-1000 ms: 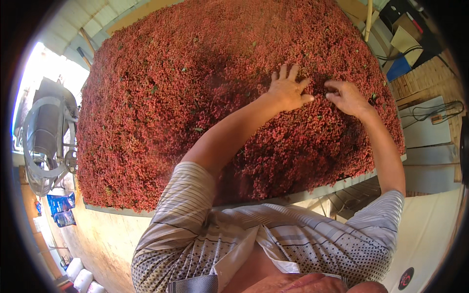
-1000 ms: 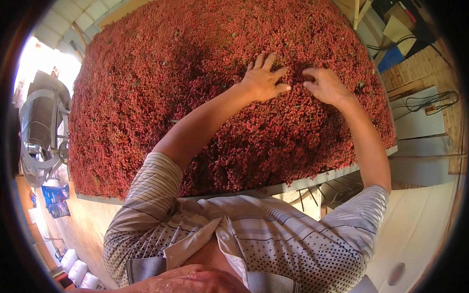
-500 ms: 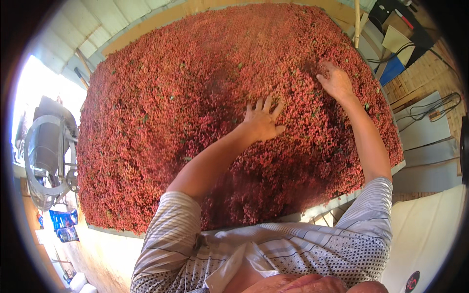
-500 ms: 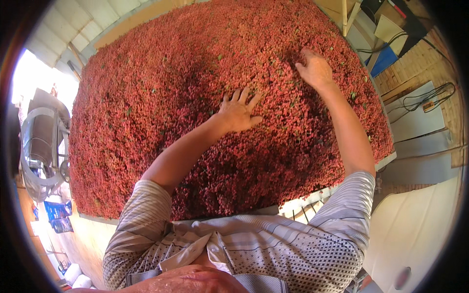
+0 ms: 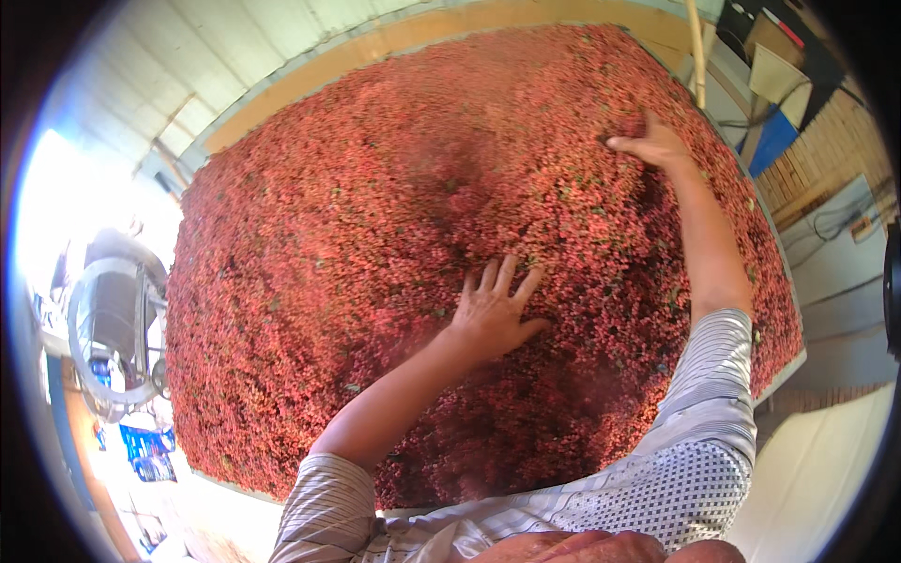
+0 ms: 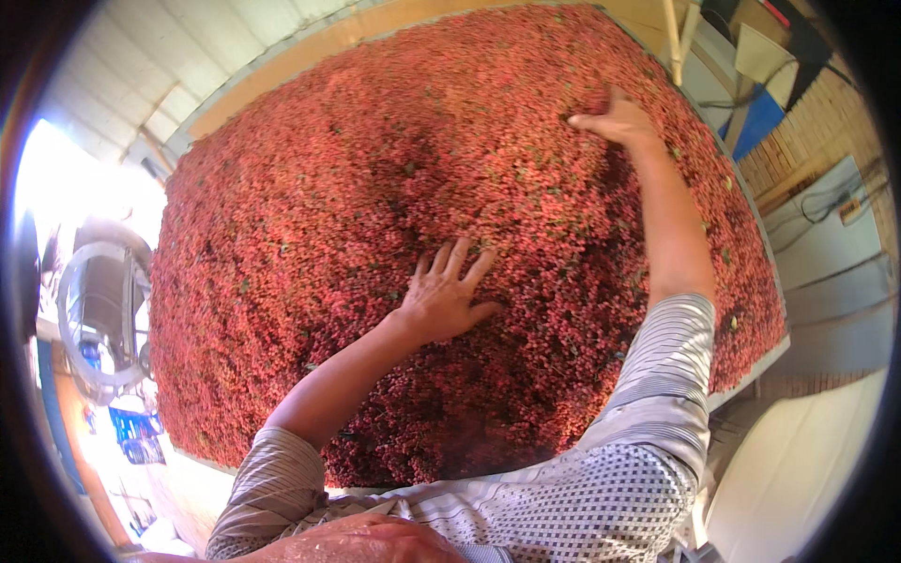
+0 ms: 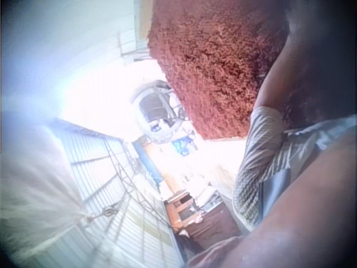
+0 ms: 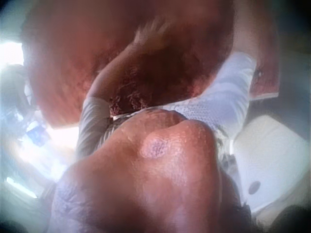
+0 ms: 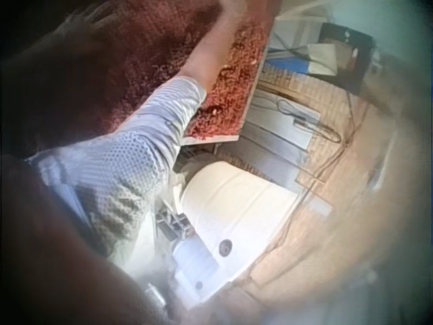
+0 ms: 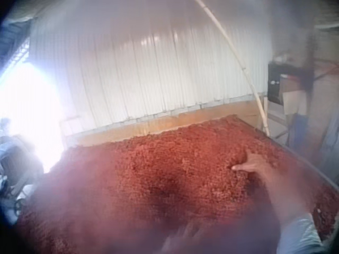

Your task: The person spreads and sifts through a large pile of small red berries on an elevated metal screen by hand, occasionally using a pitchfork to move portions of the berries.

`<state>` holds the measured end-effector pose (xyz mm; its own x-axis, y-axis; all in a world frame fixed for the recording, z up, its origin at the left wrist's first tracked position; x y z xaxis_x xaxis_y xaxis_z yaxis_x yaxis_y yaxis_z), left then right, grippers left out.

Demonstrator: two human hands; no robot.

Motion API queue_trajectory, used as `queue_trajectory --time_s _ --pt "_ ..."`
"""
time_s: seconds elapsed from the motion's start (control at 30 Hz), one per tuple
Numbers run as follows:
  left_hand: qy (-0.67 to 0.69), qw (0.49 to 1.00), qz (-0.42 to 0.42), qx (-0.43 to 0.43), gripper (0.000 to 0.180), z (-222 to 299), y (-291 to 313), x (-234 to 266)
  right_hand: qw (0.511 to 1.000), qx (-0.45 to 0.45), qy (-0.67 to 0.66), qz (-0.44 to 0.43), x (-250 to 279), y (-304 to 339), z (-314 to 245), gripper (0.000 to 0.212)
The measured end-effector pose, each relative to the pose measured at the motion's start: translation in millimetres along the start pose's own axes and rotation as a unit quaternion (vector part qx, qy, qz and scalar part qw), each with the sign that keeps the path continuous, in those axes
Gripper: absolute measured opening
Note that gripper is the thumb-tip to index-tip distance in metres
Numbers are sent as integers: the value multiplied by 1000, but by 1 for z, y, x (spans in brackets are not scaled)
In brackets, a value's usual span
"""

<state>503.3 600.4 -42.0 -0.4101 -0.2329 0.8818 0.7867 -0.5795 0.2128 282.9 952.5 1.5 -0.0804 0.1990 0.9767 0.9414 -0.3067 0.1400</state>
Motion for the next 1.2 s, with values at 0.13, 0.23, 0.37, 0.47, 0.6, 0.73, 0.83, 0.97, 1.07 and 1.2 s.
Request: queue_trajectory --time_s 0.13,0.23,0.37,0.47,0.6,0.73,0.83,0.97,1.07,1.2 --pt "-20 1000 14 -7 87 0 -1 -1 990 -35 130 40 -9 23 -18 99" --pt "-13 999 40 -28 85 -1 -2 -2 990 -68 95 81 -4 13 16 87" --pt "-16 999 42 -30 86 2 -5 -4 983 -63 -13 170 23 -1 89 82" --pt "-9 999 38 -27 86 -2 -3 -4 968 -116 -109 192 57 13 118 93" --pt "-21 998 57 -34 85 -5 -2 -8 982 -22 -18 185 40 17 153 79" --pt "-20 998 54 -33 85 -4 -4 -5 988 -91 -44 121 28 19 185 51" --pt "-28 997 59 -42 85 -6 -2 -9 990 -73 12 120 29 22 204 47" --pt "-35 997 59 -38 84 -5 -3 -4 974 -68 -74 204 57 45 228 39" --pt "-29 998 50 -33 84 -9 -2 -9 972 -52 -91 212 90 83 209 42" --pt "-39 997 46 -40 84 -6 -6 -10 972 -94 -118 180 124 136 229 47"
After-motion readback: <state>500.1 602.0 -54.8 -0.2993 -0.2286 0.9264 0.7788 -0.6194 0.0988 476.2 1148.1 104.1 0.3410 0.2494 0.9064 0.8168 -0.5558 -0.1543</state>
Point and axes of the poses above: each hand's wrist, its own y-axis away from the middle knuckle, its own x-axis out of the back of the hand, z = x × y, the point moved 4 cm from there along -y, towards the middle knuckle, and after that the axes turned 12 degrees about y, right-handed, at the moved point
